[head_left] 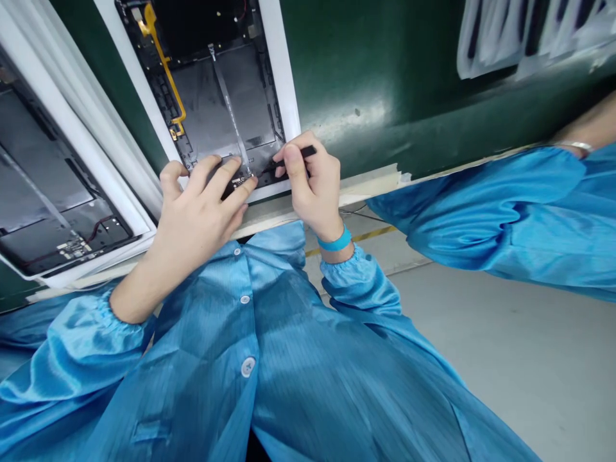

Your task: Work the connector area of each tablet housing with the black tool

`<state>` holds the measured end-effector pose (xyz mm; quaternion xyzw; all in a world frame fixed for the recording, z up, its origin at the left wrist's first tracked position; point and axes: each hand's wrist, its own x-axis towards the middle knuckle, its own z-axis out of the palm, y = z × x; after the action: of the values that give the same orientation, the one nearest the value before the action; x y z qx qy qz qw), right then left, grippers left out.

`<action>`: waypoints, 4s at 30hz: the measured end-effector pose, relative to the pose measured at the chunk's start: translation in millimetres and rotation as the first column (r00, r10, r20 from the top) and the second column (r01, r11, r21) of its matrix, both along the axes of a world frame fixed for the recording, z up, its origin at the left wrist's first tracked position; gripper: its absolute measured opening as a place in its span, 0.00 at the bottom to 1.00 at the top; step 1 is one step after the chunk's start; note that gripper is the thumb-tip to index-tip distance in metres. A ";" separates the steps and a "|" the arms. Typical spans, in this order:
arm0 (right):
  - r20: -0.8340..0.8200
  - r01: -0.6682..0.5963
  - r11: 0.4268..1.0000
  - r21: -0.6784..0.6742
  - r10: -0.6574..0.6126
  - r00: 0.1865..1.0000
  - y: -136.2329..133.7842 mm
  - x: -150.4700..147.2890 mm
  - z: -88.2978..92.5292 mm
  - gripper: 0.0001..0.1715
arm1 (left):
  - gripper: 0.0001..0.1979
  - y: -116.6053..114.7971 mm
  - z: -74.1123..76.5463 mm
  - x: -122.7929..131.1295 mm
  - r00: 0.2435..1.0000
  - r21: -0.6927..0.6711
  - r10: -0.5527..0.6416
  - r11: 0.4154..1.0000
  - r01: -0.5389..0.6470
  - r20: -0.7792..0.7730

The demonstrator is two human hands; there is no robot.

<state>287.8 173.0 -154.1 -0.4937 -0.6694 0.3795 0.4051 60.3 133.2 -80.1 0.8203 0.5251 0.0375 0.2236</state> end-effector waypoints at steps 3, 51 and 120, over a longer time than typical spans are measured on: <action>0.028 -0.036 0.999 -0.016 0.037 0.999 -1.4 1.5 2.7 0.31 | 0.22 -0.6 -4.3 1.8 0.999 0.011 0.026 1.000 -0.026 0.047; 0.178 -0.144 0.988 0.054 0.133 0.975 8.2 -3.7 5.8 0.33 | 0.20 12.4 -2.9 -5.1 0.995 0.124 -0.077 0.989 0.085 -0.067; 0.089 -0.206 0.978 0.037 0.202 0.975 8.8 3.7 1.9 0.31 | 0.23 -0.8 -19.6 1.5 0.999 0.071 0.052 0.996 -0.052 -0.004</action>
<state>291.5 181.8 -152.3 -0.4285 -0.7418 0.3822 0.3464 61.7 132.4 -99.8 0.8139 0.5453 0.0596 0.1916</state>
